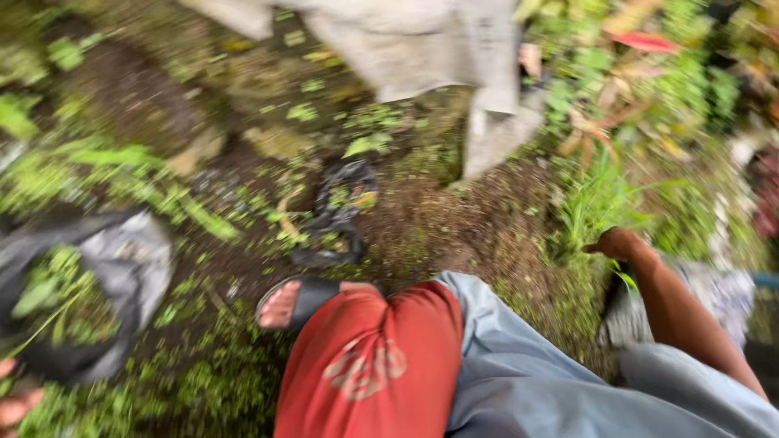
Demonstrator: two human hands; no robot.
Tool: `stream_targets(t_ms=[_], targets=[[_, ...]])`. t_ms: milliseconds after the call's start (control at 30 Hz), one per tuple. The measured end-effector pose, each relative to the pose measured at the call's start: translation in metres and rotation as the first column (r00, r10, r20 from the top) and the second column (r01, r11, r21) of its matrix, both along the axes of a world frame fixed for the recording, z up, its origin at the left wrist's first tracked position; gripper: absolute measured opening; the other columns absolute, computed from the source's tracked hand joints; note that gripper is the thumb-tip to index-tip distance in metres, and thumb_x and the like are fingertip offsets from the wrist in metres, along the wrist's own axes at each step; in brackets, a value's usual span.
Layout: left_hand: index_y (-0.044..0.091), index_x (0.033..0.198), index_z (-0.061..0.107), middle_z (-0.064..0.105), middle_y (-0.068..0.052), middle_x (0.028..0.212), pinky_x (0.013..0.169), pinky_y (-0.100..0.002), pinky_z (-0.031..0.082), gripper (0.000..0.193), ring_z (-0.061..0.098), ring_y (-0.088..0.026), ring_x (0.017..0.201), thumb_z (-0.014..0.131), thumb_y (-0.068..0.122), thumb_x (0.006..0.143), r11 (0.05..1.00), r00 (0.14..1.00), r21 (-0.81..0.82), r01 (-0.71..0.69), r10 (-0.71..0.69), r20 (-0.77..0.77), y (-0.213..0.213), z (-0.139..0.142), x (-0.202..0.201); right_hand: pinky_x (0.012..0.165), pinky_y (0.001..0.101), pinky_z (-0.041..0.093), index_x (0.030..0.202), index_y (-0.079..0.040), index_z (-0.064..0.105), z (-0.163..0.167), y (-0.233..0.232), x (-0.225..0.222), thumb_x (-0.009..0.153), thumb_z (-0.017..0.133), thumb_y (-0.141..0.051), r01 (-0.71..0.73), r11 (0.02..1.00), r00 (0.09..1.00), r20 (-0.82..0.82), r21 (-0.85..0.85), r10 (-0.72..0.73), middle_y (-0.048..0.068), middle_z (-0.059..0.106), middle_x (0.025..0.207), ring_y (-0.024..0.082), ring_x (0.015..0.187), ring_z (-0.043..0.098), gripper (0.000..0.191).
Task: The person repeatedly pulls weeds by hand from a small garden bed and places them into a black plastic bag. The person works along the edge of a wire mesh fence, gathering weeds into a growing pile before transferring them into the bag.
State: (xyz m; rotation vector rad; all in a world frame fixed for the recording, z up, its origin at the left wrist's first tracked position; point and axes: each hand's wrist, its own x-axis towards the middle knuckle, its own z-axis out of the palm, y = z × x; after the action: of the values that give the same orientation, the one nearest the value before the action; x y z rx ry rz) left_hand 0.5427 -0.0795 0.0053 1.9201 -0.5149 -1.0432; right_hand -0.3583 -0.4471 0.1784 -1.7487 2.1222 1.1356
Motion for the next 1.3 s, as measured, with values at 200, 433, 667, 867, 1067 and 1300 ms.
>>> stream_targets(t_ms=[200,433,667,867,1067,1300], targets=[[-0.003,0.125,0.054,0.064,-0.019,0.106,0.084,-0.036,0.053,0.02,0.068,-0.023,0.096,0.044,0.015,0.123,0.971,0.985,-0.18,-0.159,0.169,0.04,0.031,0.066,-0.034,0.078,0.0431,0.056,0.106,-0.01,0.077,-0.078,-0.011,0.263,0.096,0.068,-0.039,-0.302,0.943,0.689,0.652,-0.139,0.316,0.015,0.073,0.099,0.029,0.085,0.07,0.033],[-0.003,0.125,0.06,0.071,-0.015,0.11,0.09,-0.034,0.055,0.019,0.069,-0.021,0.101,0.047,0.007,0.116,0.946,0.975,-0.265,-0.187,0.212,0.066,0.021,0.101,-0.063,0.086,0.039,0.057,0.114,-0.005,0.072,-0.074,0.052,0.478,0.098,0.068,-0.018,-0.558,0.751,0.01,0.902,-0.353,0.432,0.012,0.071,0.11,0.03,0.1,0.071,0.021],[0.001,0.117,0.064,0.074,-0.012,0.109,0.085,-0.031,0.055,0.02,0.07,-0.018,0.097,0.048,0.009,0.108,0.924,0.967,-0.286,-0.253,0.251,-0.044,0.009,0.098,-0.092,0.086,0.0482,0.052,0.138,0.003,0.047,-0.164,0.066,0.62,0.08,0.069,-0.01,-0.623,0.402,0.041,0.485,-0.671,0.873,0.032,0.058,0.125,0.044,0.099,0.059,0.064],[0.002,0.117,0.065,0.075,-0.011,0.109,0.085,-0.031,0.055,0.022,0.07,-0.018,0.098,0.049,0.013,0.107,0.908,0.944,-0.269,-0.321,0.285,-0.163,0.028,0.071,-0.112,0.076,0.0687,0.031,0.129,0.013,0.04,-0.167,0.065,0.647,0.114,0.054,-0.017,-0.025,0.997,0.135,0.989,0.067,-0.063,0.033,0.031,0.096,0.061,0.089,0.026,0.036],[0.004,0.119,0.065,0.076,-0.008,0.112,0.088,-0.032,0.056,0.024,0.071,-0.017,0.1,0.051,0.016,0.103,0.891,0.901,-0.211,-0.401,0.342,-0.268,0.04,0.04,-0.128,0.076,0.0456,0.05,0.108,-0.001,0.06,-0.173,0.083,0.667,0.085,0.071,-0.011,-0.414,0.38,-0.255,0.507,-0.827,0.824,0.021,0.058,0.102,0.038,0.094,0.056,0.027],[0.003,0.118,0.066,0.076,-0.009,0.112,0.093,-0.033,0.056,0.024,0.07,-0.016,0.101,0.053,0.017,0.104,0.859,0.865,-0.201,-0.471,0.405,-0.297,0.07,0.022,-0.149,0.085,0.0413,0.055,0.105,-0.008,0.071,-0.169,0.111,0.647,0.092,0.068,-0.004,-0.756,0.507,-0.159,0.868,-0.414,0.471,0.01,0.066,0.102,0.029,0.096,0.066,0.014]])
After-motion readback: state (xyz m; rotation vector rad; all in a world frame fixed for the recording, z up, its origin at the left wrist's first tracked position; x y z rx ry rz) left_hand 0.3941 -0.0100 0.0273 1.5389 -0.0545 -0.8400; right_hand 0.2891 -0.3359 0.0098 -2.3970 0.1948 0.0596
